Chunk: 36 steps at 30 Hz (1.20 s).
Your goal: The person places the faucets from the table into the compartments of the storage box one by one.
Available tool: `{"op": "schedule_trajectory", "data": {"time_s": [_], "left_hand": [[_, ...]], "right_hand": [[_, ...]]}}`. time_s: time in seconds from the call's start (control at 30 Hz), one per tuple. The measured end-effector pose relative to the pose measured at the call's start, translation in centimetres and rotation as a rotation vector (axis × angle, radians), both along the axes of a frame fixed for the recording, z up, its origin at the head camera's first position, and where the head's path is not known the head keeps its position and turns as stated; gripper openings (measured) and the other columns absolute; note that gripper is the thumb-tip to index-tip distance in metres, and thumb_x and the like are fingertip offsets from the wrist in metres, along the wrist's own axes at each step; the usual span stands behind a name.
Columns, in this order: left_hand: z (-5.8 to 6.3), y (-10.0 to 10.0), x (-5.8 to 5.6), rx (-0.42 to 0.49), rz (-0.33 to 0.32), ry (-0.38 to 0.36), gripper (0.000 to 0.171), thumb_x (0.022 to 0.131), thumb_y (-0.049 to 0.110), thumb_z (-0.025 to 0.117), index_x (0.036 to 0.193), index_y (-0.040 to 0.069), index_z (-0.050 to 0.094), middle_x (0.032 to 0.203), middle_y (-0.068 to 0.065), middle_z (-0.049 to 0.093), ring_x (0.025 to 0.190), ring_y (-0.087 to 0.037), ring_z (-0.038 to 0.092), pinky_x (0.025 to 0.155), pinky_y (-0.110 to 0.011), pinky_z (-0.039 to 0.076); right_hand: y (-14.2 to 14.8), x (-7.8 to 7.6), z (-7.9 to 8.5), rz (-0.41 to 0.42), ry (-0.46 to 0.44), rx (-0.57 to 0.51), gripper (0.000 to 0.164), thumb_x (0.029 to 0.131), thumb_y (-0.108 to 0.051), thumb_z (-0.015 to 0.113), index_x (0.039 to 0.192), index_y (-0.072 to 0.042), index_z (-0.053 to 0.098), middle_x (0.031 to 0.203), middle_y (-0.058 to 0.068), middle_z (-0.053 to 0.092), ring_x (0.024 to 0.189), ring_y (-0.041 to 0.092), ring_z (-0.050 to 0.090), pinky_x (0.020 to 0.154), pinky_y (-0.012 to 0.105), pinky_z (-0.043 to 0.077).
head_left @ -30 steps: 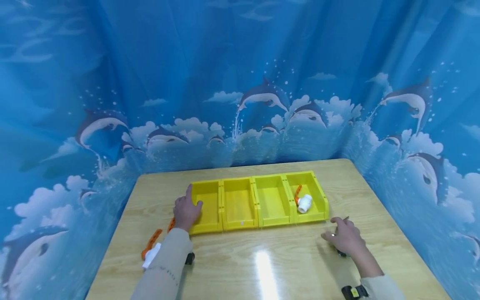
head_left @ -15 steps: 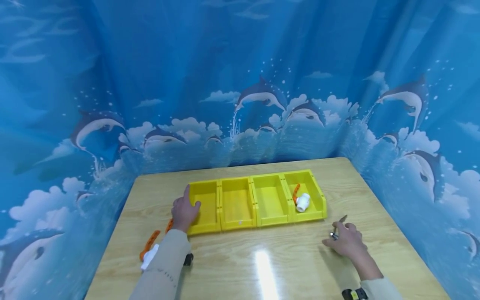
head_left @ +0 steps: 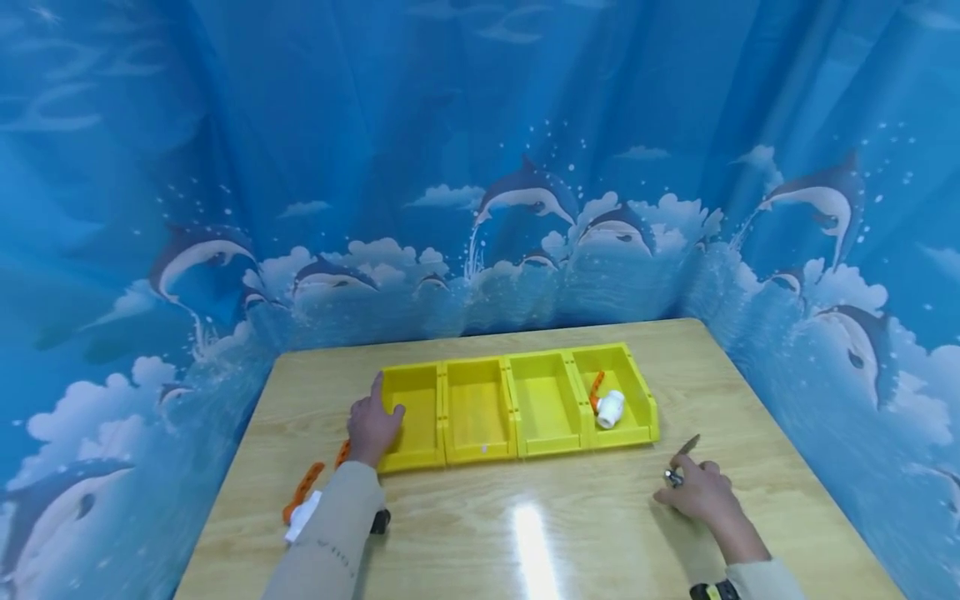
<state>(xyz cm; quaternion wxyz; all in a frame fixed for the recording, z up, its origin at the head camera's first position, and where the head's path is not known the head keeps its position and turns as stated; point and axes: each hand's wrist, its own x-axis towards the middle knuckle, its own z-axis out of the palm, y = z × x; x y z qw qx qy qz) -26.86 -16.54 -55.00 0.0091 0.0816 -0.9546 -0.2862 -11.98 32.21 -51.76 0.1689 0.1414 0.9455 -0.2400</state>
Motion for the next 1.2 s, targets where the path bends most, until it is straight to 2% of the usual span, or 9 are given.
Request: {"op": "schedule_trajectory", "data": {"time_s": [0.3,0.47,0.7,0.97,1.2], "left_hand": [[-0.3,0.5,-0.3,0.007,0.017,-0.046,0.074,0.094,0.028,0.057,0.156,0.018,0.016,0.138,-0.027,0.045,0.128,-0.045,0.036,0.104,-0.062,0.028],[0.0,0.6,-0.3,-0.002,0.027,-0.055,0.074,0.095,0.028,0.057,0.156,0.018,0.017,0.138,-0.026,0.047,0.125,-0.044,0.04,0.104,-0.061,0.031],[0.3,0.5,-0.3,-0.017,0.021,-0.042,0.073,0.095,0.028,0.057,0.156,0.018,0.018,0.134,-0.026,0.052,0.118,-0.044,0.048,0.099,-0.059,0.037],[0.4,0.4,-0.1,-0.014,0.011,-0.028,0.072,0.095,0.027,0.057,0.155,0.017,0.018,0.13,-0.026,0.053,0.115,-0.042,0.048,0.098,-0.058,0.039],[0.0,0.2,-0.2,-0.018,0.014,-0.017,0.073,0.094,0.027,0.057,0.155,0.016,0.019,0.125,-0.026,0.054,0.112,-0.042,0.048,0.096,-0.057,0.04]], "right_hand": [[0.6,0.2,-0.4,0.022,-0.049,0.01,0.079,0.078,-0.04,0.076,0.134,0.007,0.045,0.12,0.046,0.036,0.103,0.06,0.043,0.076,0.063,0.046],[0.7,0.0,-0.7,0.035,-0.059,0.009,0.078,0.078,-0.04,0.076,0.133,0.006,0.047,0.12,0.046,0.036,0.102,0.06,0.043,0.075,0.063,0.046],[0.6,-0.2,-1.0,0.026,-0.061,-0.006,0.078,0.072,-0.035,0.082,0.13,0.004,0.048,0.121,0.045,0.036,0.103,0.059,0.042,0.074,0.062,0.047],[0.7,0.0,-1.4,0.054,0.005,0.004,0.057,0.073,-0.019,0.076,0.121,-0.002,0.051,0.109,0.04,0.042,0.091,0.052,0.045,0.066,0.053,0.047],[0.4,-0.6,-1.3,0.027,-0.041,0.007,0.054,0.077,-0.017,0.074,0.124,-0.001,0.052,0.107,0.035,0.045,0.091,0.048,0.047,0.065,0.05,0.047]]}}
